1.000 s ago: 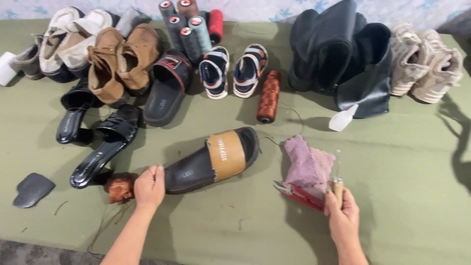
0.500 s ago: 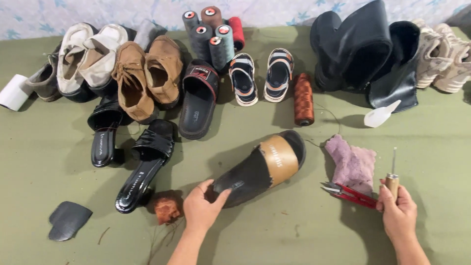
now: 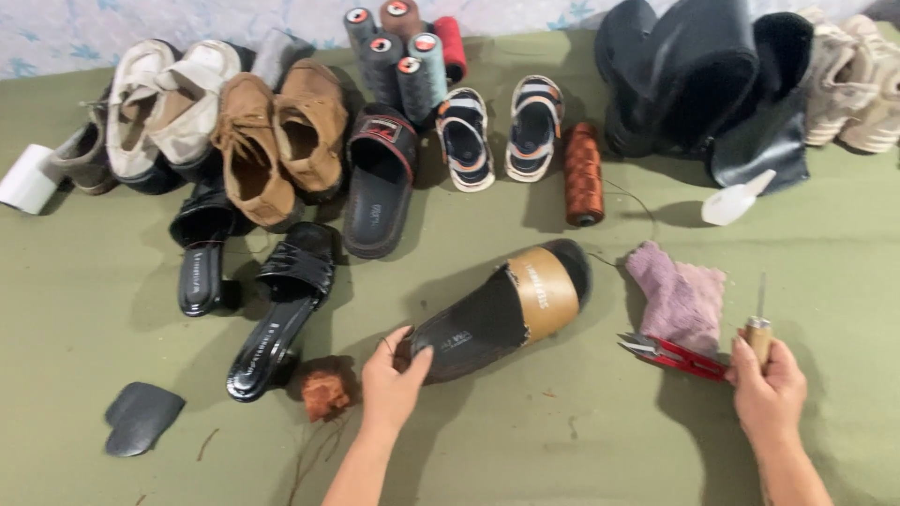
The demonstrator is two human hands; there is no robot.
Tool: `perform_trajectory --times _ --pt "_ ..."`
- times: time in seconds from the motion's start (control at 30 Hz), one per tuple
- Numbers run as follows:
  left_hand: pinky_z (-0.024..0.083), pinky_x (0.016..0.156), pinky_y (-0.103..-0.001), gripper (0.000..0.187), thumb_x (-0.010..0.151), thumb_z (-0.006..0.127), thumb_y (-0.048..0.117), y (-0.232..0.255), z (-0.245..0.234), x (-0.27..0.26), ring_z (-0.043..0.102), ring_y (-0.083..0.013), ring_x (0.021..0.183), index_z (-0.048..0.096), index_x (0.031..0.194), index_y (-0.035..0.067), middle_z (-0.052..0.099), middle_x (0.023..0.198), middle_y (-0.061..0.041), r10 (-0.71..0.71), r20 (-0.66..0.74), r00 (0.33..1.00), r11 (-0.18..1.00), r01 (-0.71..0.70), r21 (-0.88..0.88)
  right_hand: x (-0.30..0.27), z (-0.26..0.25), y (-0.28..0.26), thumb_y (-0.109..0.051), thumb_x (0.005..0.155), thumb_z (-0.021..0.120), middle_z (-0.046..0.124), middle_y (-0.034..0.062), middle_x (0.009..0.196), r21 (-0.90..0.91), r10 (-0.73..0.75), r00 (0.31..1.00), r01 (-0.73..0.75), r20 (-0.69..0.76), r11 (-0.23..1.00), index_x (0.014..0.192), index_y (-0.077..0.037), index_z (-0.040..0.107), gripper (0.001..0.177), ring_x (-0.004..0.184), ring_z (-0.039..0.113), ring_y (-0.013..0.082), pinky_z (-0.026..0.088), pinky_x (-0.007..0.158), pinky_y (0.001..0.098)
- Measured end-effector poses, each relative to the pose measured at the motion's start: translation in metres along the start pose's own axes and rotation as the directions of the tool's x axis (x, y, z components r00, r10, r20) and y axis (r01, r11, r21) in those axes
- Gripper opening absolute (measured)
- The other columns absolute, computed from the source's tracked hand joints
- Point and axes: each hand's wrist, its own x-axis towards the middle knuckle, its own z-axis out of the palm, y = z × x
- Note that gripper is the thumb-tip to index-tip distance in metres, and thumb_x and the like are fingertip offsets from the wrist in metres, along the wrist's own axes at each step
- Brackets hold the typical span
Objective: Hand-stitching the upper material of a sandal to its sole using a stitching awl and heavy thread.
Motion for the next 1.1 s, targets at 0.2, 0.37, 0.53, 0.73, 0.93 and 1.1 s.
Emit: perform_trajectory --times 0.2,0.37,0.53,0.73,0.93,1.1 --pt "0.049 0.102 -0.033 0.051 0.089 0.062 0.039 0.036 0.014 -0.022 0.068 -0.0188 0.120 0.070 0.132 0.013 0.074 0.131 -0.001 -0.098 0.077 0.992 0.974 0.080 0.210 -0.006 -0.004 -0.006 -0.023 0.103 0.066 0.057 0.0000 0.072 -0.055 -0.085 0.996 0.086 0.035 0.995 0.107 -0.010 0.066 0.014 0.067 0.047 0.0118 0.039 0.064 0.0302" --pt "0.052 0.098 -0.035 0.036 0.096 0.060 0.019 0.058 0.024 -0.036 0.068 -0.0221 0.111 0.073 0.125 0.001 0.076 0.122 -0.009 -0.137 0.100 0.985 0.974 0.153 -0.170 -0.009 -0.009 -0.022 -0.027 0.099 0.065 0.059 0.0002 0.077 0.014 -0.036 0.997 0.035 0.062 0.999 0.116 -0.008 0.068 0.026 0.066 0.058 0.0134 0.045 0.067 0.0290" --pt "0.054 0.092 -0.036 0.029 0.095 0.064 0.009 0.042 0.039 -0.028 0.068 -0.0249 0.100 0.074 0.119 -0.003 0.076 0.111 -0.014 -0.101 0.135 0.986 0.934 0.141 -0.330 -0.015 -0.013 -0.037 -0.032 0.099 0.063 0.055 -0.0013 0.075 0.033 0.003 0.996 -0.006 0.090 0.999 0.111 -0.011 0.067 0.025 0.067 0.057 0.0149 0.043 0.069 0.0294" --pt "0.053 0.085 -0.033 0.026 0.095 0.065 0.009 0.047 0.072 -0.035 0.069 -0.0234 0.092 0.078 0.114 -0.005 0.078 0.102 -0.015 -0.119 0.280 0.953 0.925 0.208 -0.317 -0.016 -0.015 -0.048 -0.028 0.100 0.061 0.042 -0.0042 0.071 0.004 0.052 0.998 -0.052 0.029 0.999 0.098 -0.011 0.065 0.018 0.067 0.035 0.0135 0.033 0.064 0.0299" --pt "0.049 0.104 -0.030 0.030 0.096 0.062 0.024 0.058 0.088 -0.058 0.065 -0.0153 0.113 0.072 0.119 0.009 0.072 0.118 -0.003 -0.127 0.076 0.989 0.963 0.142 -0.230 -0.013 -0.011 -0.046 -0.035 0.100 0.061 0.057 0.0035 0.094 -0.113 0.022 1.000 -0.021 0.005 0.993 0.130 -0.012 0.071 0.039 0.088 0.054 0.0192 0.043 0.083 0.0329" --pt "0.051 0.099 -0.030 0.036 0.093 0.065 0.026 0.045 0.082 -0.059 0.065 -0.0149 0.106 0.066 0.126 0.013 0.070 0.117 -0.002 -0.051 0.114 0.992 0.985 0.069 -0.160 -0.011 -0.008 -0.040 -0.032 0.099 0.063 0.066 0.0041 0.101 -0.088 -0.036 0.999 0.037 0.023 0.995 0.127 -0.010 0.071 0.037 0.092 0.059 0.0192 0.045 0.084 0.0321"
